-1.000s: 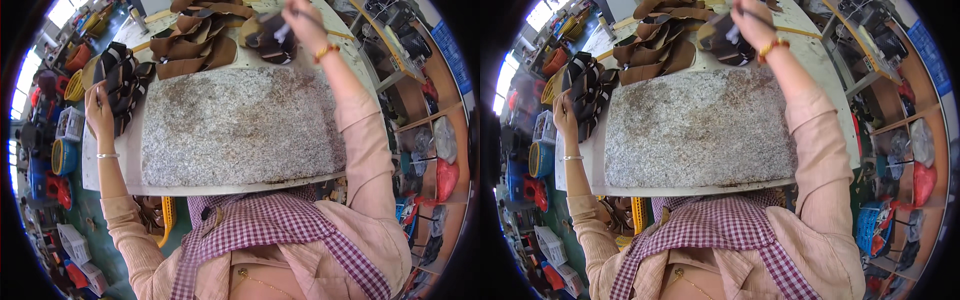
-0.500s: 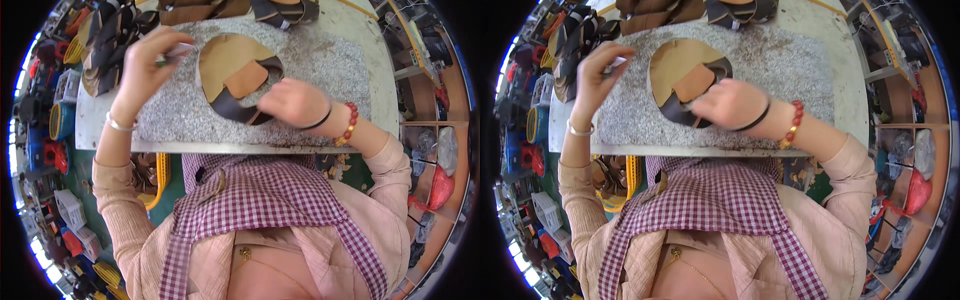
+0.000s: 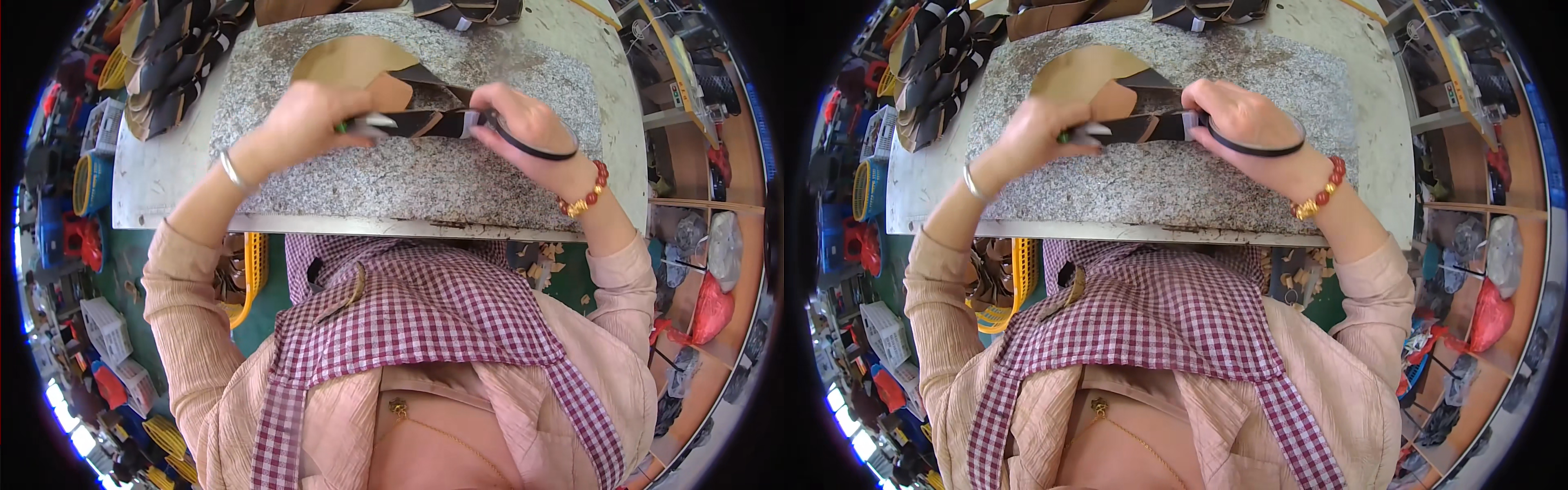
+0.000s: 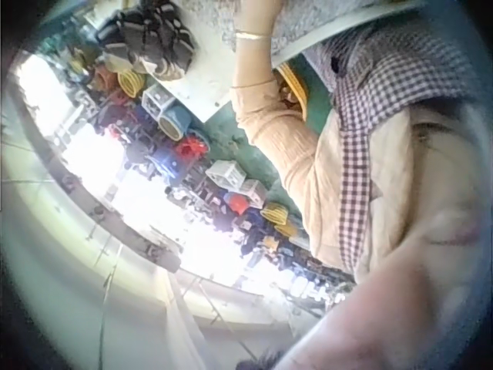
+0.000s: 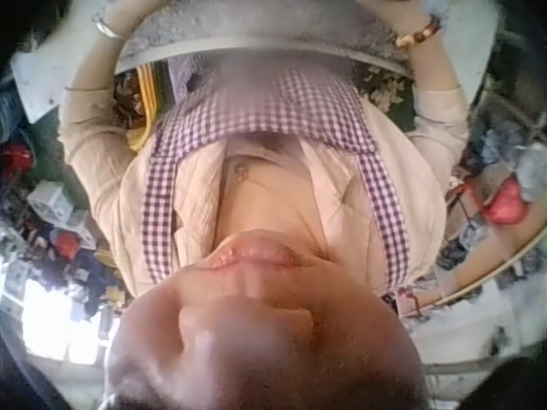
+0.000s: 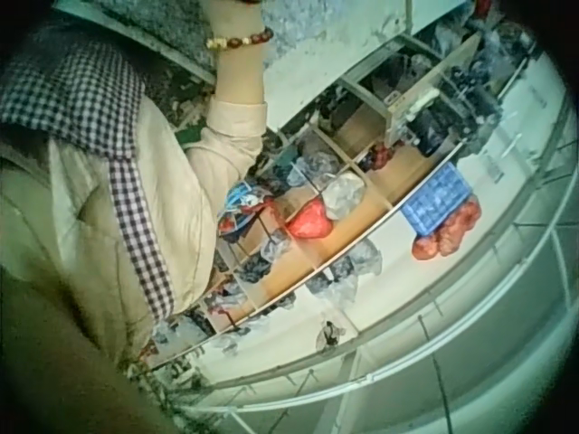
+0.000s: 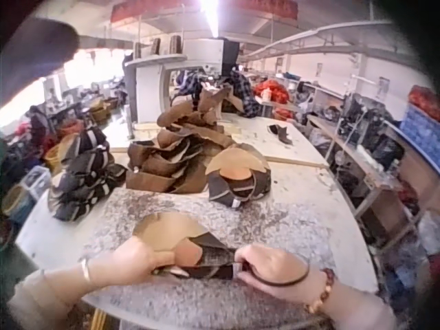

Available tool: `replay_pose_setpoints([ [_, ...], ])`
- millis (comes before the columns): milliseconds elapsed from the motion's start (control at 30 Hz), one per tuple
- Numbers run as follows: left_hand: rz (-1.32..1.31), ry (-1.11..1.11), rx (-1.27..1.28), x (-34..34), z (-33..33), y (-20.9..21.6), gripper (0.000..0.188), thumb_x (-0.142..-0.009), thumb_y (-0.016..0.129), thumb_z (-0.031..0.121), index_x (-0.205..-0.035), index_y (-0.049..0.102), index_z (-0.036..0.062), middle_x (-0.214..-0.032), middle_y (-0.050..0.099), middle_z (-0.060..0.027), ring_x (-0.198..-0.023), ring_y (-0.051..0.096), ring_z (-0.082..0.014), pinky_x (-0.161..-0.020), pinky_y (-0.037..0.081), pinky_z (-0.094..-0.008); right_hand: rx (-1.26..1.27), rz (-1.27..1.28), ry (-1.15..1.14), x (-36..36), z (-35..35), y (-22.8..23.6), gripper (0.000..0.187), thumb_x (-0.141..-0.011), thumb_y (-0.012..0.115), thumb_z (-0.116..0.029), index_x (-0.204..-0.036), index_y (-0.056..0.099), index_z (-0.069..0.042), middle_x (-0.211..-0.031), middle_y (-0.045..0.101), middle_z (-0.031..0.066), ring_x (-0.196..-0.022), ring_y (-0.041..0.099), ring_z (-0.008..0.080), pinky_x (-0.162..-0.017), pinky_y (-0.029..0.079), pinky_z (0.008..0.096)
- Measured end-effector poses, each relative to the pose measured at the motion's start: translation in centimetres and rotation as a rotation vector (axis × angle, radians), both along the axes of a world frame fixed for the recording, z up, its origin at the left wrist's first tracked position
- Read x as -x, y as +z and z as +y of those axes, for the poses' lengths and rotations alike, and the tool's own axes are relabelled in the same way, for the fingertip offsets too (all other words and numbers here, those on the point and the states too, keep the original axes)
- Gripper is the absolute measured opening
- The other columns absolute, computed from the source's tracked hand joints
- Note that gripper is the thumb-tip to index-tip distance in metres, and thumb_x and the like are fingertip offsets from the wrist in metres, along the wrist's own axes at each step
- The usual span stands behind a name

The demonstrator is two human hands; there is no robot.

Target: Trimming and marking leather shoe components on a production line.

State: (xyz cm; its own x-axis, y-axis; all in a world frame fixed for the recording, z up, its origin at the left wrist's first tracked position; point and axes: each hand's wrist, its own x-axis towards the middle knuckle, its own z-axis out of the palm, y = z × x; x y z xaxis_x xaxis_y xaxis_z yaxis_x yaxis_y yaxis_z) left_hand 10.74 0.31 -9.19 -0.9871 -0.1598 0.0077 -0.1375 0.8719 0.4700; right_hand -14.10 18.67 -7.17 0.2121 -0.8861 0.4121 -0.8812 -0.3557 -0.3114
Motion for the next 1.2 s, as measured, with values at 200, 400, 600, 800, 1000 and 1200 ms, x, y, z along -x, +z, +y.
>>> replay_pose_setpoints([
  [200,0.254,-0.046,-0.288,-0.7,2.9,-1.8,0.038,-0.074,0.082,0.01,-0.11,0.069,0.0042,-0.078,0.07,-0.0025,-0.058,0.061,-0.0145,-0.063,0.051,-0.0283,-0.128,-0.088,-0.036,1.5,-1.2,0.5,0.023,-0.081,0.074,-0.005,-0.1,0.061,-0.005,-0.097,0.069,0.0038,-0.076,0.064,0.0145,-0.071,0.051,0.0245],
  [400,0.026,0.336,-0.603,0.9,2.2,-1.4,0.037,-0.078,0.077,0.003,-0.114,0.068,0.004,-0.077,0.067,-0.0042,-0.054,0.057,-0.0128,-0.056,0.048,-0.0251,0.026,-0.279,0.079,0.4,-2.1,1.9,0.017,-0.081,0.073,-0.007,-0.096,0.066,-0.005,-0.092,0.07,0.002,-0.074,0.063,0.0142,-0.072,0.051,0.0257],
  [600,0.34,0.157,-0.464,2.0,1.2,-3.5,0.024,-0.088,0.066,0.002,-0.112,0.067,0.0047,-0.075,0.063,-0.003,-0.053,0.052,-0.0083,-0.049,0.041,-0.0203,-0.555,-0.589,0.245,-4.9,-3.4,0.1,0.01,-0.086,0.071,-0.011,-0.094,0.072,-0.004,-0.087,0.071,0.0026,-0.074,0.06,0.0112,-0.071,0.049,0.0245],
  [800,0.104,0.363,-0.922,0.6,0.6,-1.9,0.017,-0.096,0.06,0.008,-0.112,0.066,0.0056,-0.076,0.063,0.0,-0.053,0.05,-0.0047,-0.046,0.037,-0.0173,-0.551,-0.751,-0.051,-3.0,-5.3,-4.0,0.015,-0.088,0.071,-0.017,-0.096,0.073,-0.004,-0.089,0.07,0.0018,-0.074,0.06,0.0117,-0.07,0.048,0.0248],
  [1000,0.147,0.371,-0.958,0.7,0.8,-2.2,0.018,-0.097,0.061,0.007,-0.115,0.064,0.0052,-0.075,0.064,0.0021,-0.054,0.05,-0.0029,-0.046,0.036,-0.0151,-0.455,-0.717,-0.072,-3.0,-5.4,-5.8,0.019,-0.088,0.072,-0.022,-0.095,0.073,-0.004,-0.09,0.069,-0.0002,-0.074,0.06,0.0128,-0.071,0.048,0.0246],
  [1200,0.201,0.372,-0.947,1.2,1.5,-2.5,0.024,-0.092,0.065,0.002,-0.116,0.064,0.0049,-0.076,0.064,0.0022,-0.055,0.051,-0.0024,-0.047,0.038,-0.0137,-0.349,-0.552,-0.134,-3.4,-4.9,-5.4,0.016,-0.088,0.072,-0.021,-0.093,0.074,-0.006,-0.098,0.069,0.0013,-0.075,0.06,0.0136,-0.07,0.048,0.0255],
])
